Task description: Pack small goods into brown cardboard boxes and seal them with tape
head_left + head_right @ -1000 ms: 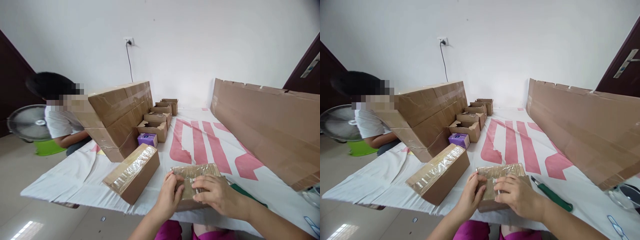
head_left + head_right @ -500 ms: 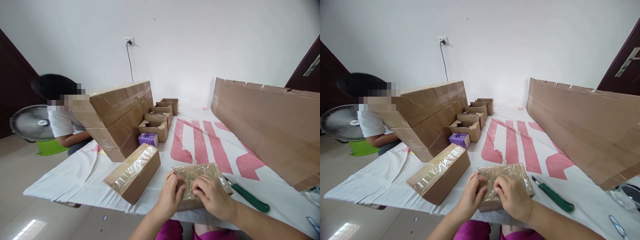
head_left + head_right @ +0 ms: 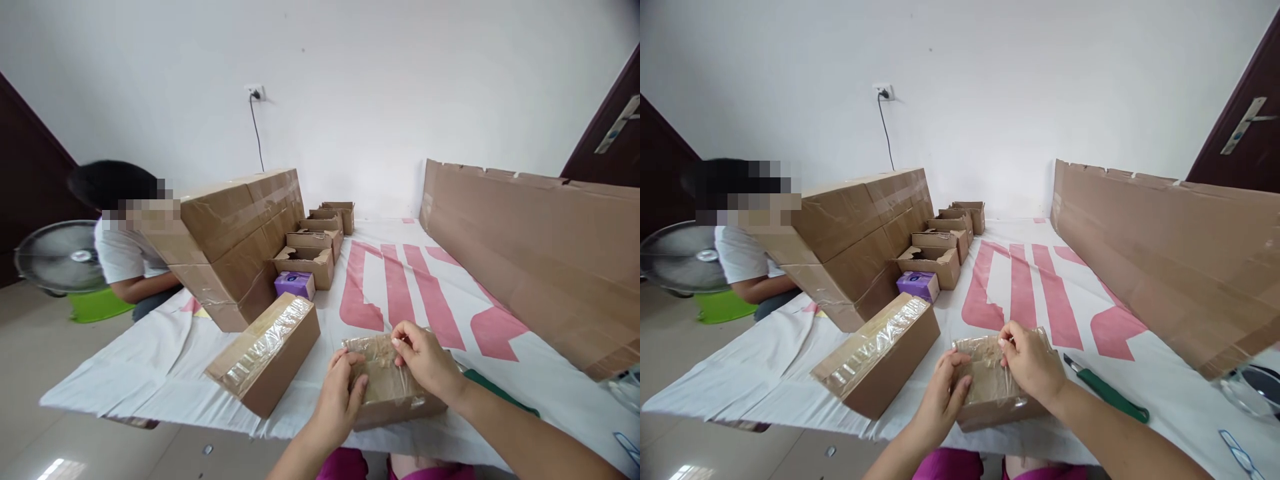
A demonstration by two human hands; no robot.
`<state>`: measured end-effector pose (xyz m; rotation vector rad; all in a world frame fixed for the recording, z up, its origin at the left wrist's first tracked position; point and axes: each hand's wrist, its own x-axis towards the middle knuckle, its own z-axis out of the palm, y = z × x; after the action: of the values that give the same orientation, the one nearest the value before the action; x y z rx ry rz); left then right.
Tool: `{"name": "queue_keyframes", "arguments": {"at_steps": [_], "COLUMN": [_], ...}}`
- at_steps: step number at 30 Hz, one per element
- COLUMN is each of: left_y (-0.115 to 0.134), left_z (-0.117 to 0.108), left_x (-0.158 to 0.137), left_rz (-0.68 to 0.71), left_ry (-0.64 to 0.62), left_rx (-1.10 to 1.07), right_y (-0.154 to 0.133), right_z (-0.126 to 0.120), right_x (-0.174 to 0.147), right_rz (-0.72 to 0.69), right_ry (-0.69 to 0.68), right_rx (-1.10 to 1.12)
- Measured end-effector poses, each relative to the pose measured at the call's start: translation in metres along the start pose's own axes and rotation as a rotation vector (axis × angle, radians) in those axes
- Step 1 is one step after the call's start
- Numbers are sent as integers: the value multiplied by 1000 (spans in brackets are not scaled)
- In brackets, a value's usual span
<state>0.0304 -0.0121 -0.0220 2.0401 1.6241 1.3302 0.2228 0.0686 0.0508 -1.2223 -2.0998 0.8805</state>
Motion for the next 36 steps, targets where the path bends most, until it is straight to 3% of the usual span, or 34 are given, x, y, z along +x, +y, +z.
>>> {"name": "queue_keyframes", "arguments": {"at_steps": [5,8,10,13,16,18,21,27,30,33,36], "left_y": [1,0,-1,-2,-3,-5,-6,-6,-6,-7,-10], "left_z": [1,1,1,2,3,4,4,2,1,1,1], "left_x": [-2,-4,-5,-5,-4,-4,-3,-3,-3,-3,-5], "left_rz": [-66,-72,-69,-67,-45,-22,-2,-8,-10,-21,-35], "left_ry": [-27,-31,-22,-6,14,26,28,4,-19,-36,-24], "left_rx": [1,0,-2,-2,10,24,43,55,64,67,58], "right_y": [20,25,27,30,35,40,50,71,74,79,98], "right_z": [5,-8,-22,-35,-34,-29,-21,4,14,3,-32], "right_x": [12,16,9,-21,-58,-74,-81,-70,-71,-74,-81], "right_rz": [101,105,28,-219,-595,-802,-914,-937,-916,-827,-646], "right_ry": [38,198,289,194,29,35,148,407,433,408,483], "right_rx": [324,568,577,292,-118,-324,-515,-627,-586,-497,-459]}}
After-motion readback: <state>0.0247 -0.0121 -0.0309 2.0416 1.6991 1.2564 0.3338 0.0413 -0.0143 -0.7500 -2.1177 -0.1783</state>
